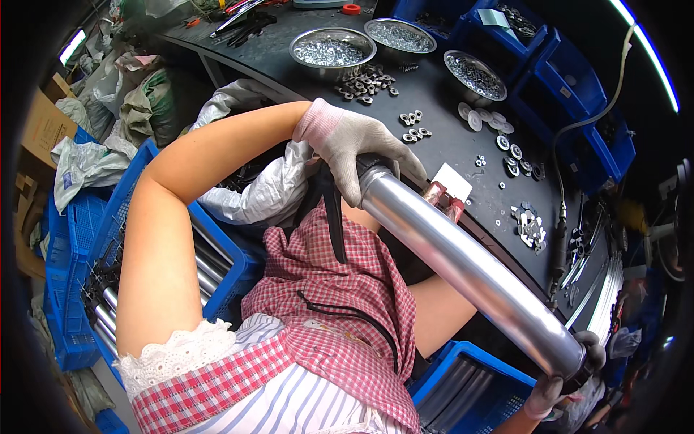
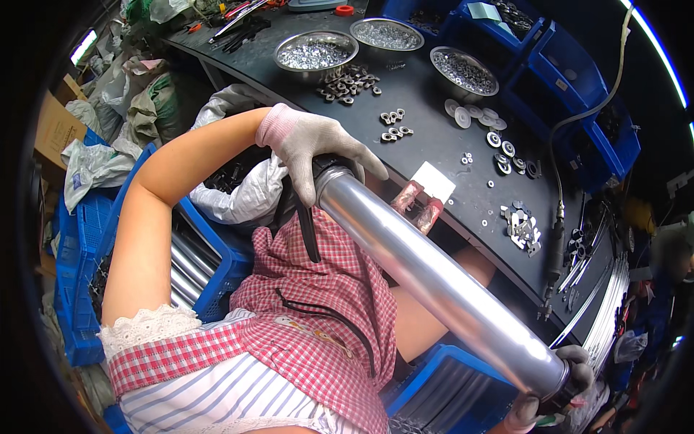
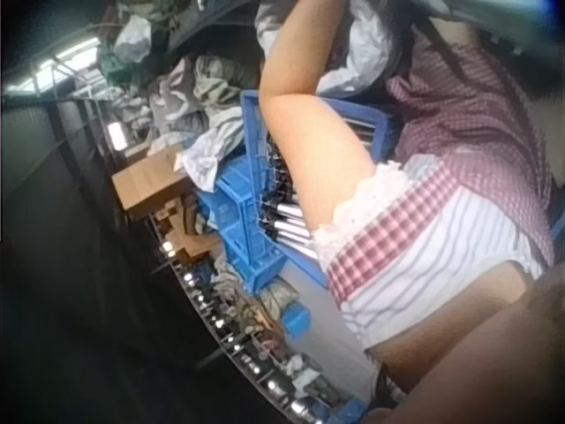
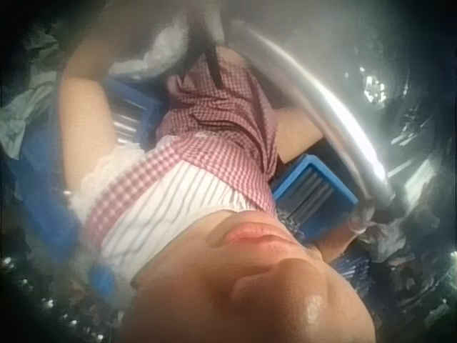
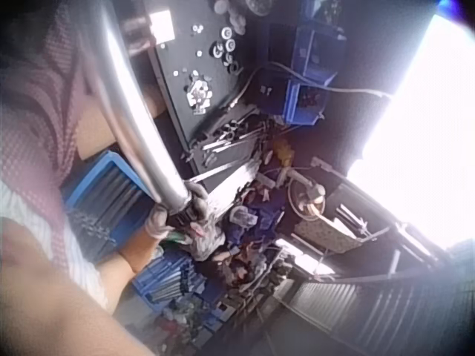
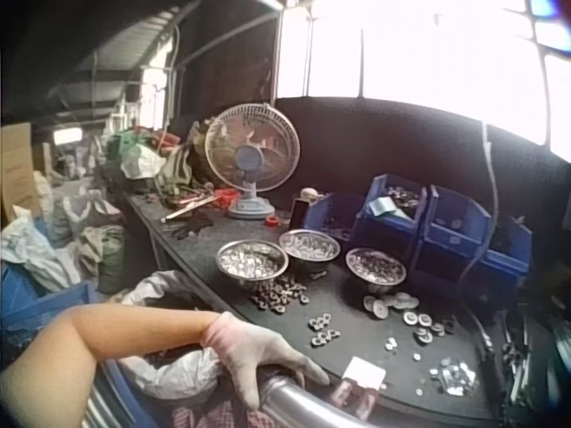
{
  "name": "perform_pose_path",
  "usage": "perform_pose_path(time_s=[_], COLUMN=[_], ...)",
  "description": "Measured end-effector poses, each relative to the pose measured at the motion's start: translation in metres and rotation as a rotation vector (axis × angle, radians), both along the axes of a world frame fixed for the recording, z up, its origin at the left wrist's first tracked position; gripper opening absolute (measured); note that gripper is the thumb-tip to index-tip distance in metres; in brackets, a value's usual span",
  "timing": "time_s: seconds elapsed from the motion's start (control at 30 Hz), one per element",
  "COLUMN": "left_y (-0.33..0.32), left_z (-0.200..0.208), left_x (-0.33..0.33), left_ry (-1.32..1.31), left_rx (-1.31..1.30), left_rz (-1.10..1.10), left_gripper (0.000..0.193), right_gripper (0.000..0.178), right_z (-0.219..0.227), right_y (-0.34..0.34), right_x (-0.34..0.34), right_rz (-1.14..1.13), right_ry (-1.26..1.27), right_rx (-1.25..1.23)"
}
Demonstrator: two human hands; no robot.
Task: Assembling components of a manual pump or hardware assembly using various metal parts and a hand tool.
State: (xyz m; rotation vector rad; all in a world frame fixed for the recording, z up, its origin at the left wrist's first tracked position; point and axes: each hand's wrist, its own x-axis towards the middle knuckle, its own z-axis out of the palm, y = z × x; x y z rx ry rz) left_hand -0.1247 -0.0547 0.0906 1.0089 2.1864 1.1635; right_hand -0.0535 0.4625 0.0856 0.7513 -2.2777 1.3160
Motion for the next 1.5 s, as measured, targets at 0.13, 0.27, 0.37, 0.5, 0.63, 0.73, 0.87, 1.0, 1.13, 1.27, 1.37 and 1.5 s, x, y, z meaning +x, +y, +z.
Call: perform_pose_path(time_s=[0.13, 0.27, 0.37, 0.5, 0.63, 0.73, 0.87, 1.0, 1.13, 1.27, 1.37, 1.5], left_y=[0.001, -0.003, 0.001, 0.001, -0.003, -0.003, -0.013, -0.027, -0.033, 0.014, 0.008, -0.013], left_z=[0.007, 0.005, 0.002, -0.001, -0.007, -0.001, 0.001, 0.011, -0.007, -0.059, -0.067, -0.062], left_x=[0.000, -0.003, -0.010, -0.004, -0.001, 0.003, 0.018, 0.032, 0.054, 0.075, 0.089, 0.086], left_ry=[-0.036, -0.045, -0.150, -0.147, 0.037, 0.150, 0.478, 0.963, 1.498, 0.969, 0.117, -0.192], left_rx=[-0.040, -0.060, -0.055, -0.104, -0.127, -0.347, -0.400, -0.511, -0.178, 0.927, 1.813, 1.740], left_rz=[0.049, -0.030, -0.017, 0.028, 0.023, 0.083, 0.095, 0.220, 0.709, 1.596, 1.056, 1.145], left_gripper=[0.094, 0.097, 0.100, 0.101, 0.098, 0.093, 0.083, 0.072, 0.063, 0.057, 0.052, 0.060], right_gripper=[0.084, 0.078, 0.078, 0.061, 0.039, 0.035, 0.037, 0.041, 0.046, 0.056, 0.071, 0.079], right_z=[-0.026, -0.036, -0.030, -0.052, -0.060, -0.081, -0.124, -0.123, -0.120, -0.127, -0.116, -0.114], right_y=[-0.016, 0.015, 0.001, -0.016, -0.038, -0.044, -0.055, -0.090, -0.119, -0.126, -0.138, -0.153], right_x=[-0.002, -0.013, -0.009, -0.004, 0.001, -0.003, 0.019, 0.032, 0.031, 0.034, 0.034, 0.014], right_rz=[-0.089, 0.116, 0.278, 0.084, -0.190, -0.038, 0.040, -0.006, 0.045, 0.172, 0.248, 0.249], right_ry=[-0.274, 0.172, 0.213, -0.322, -0.776, -1.175, -1.216, -1.037, -0.867, -0.816, -0.720, 0.206], right_rx=[-0.363, -0.021, 0.001, -0.425, -0.805, -0.836, -1.012, -1.131, -1.154, -1.130, -1.080, -0.499])
